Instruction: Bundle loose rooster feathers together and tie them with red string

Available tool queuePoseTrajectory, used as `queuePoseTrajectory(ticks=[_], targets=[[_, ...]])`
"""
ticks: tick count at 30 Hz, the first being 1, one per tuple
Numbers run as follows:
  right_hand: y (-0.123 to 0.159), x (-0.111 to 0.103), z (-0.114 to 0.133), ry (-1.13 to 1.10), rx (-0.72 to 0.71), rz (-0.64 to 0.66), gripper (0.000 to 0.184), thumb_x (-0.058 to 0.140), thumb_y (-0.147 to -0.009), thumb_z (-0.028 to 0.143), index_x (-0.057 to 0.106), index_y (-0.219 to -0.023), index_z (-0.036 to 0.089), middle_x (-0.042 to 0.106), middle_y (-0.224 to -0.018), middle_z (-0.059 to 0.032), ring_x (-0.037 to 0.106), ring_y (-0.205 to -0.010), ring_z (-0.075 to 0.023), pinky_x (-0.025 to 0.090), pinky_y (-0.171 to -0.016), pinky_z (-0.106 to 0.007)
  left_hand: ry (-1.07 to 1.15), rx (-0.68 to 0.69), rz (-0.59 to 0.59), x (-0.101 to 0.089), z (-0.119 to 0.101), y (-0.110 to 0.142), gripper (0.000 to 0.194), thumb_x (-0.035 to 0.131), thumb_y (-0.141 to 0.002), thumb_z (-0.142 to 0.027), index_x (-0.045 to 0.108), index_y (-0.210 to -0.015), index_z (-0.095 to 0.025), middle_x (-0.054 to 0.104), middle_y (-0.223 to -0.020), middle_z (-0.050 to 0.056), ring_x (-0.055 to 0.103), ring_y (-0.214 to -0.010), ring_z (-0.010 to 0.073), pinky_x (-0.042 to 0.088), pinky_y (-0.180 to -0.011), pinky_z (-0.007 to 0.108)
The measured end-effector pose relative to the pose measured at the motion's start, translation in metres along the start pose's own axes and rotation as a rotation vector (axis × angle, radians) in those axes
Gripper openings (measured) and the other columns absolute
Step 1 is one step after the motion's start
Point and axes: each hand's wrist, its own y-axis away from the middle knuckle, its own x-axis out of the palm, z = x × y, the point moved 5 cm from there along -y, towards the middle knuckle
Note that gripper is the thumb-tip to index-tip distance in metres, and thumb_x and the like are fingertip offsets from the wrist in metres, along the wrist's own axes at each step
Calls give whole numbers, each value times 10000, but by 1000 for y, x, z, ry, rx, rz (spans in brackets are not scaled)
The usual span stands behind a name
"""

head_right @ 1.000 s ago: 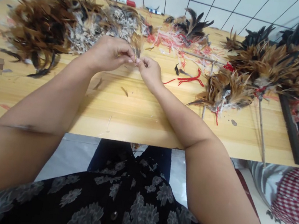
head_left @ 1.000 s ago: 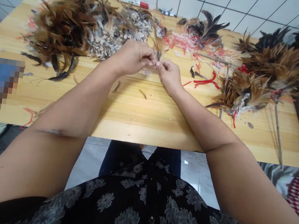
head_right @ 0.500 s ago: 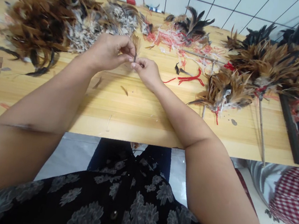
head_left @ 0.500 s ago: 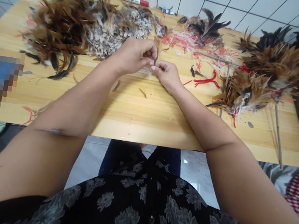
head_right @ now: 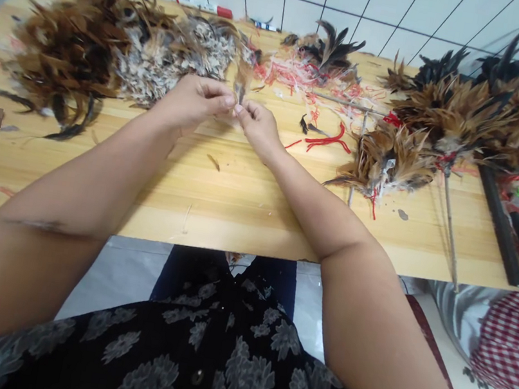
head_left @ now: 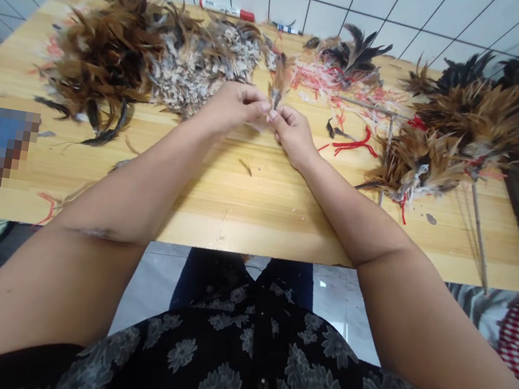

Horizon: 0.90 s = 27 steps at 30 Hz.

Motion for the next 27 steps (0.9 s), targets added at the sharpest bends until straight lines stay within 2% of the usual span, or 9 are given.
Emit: queuePoseTrajectory(ticks=[5,10,16,21,24,27], targets=[[9,3,14,84,3,13,606,893,-1105,684,569,-814,263,522,-770,40,534,-826,-159,442,-757,-293,61,-23,25,12,2,3,379,1034,-1012,-338,739,-806,-220,752,-780,13,743,-910,219,565,-843,329],[10,5,12,37,15,26,584,906,-1099,670,626,-814,245,563,-755,33,554,-840,-161,464,-785,-289,110,-16,-4,11,1,4,498,1130,-963,-397,677,-814,-252,698,-749,-7,651,-838,199,493,-791,345],[8,4,7,-53,33,13,586,952,-1043,733,693,-875,235,626,-783,32,570,-834,-145,485,-759,-264,95,-46,-7,7,6,-1,600,1093,-1087,-439,590,-832,-234,583,-738,-24,618,-811,182,456,-814,350],[5,3,9,-124,53,13,632,1039,-960,733,667,-879,229,604,-774,59,502,-747,-96,433,-672,-226,80,-72,5,7,0,2,630,1099,-1078,-461,580,-800,-237,532,-708,-23,503,-795,174,410,-809,357],[4,3,9,-151,90,29,635,1089,-928,682,650,-849,230,575,-731,77,420,-672,-76,366,-603,-227,90,-82,46,11,-4,6,619,1120,-1059,-487,606,-831,-230,486,-701,-30,487,-836,177,391,-834,345],[4,3,9,-154,101,55,643,1113,-919,638,626,-812,232,537,-690,89,372,-637,-68,327,-575,-232,91,-94,65,13,-5,7,641,1109,-1093,-474,569,-852,-226,399,-683,-44,486,-859,173,386,-861,328]])
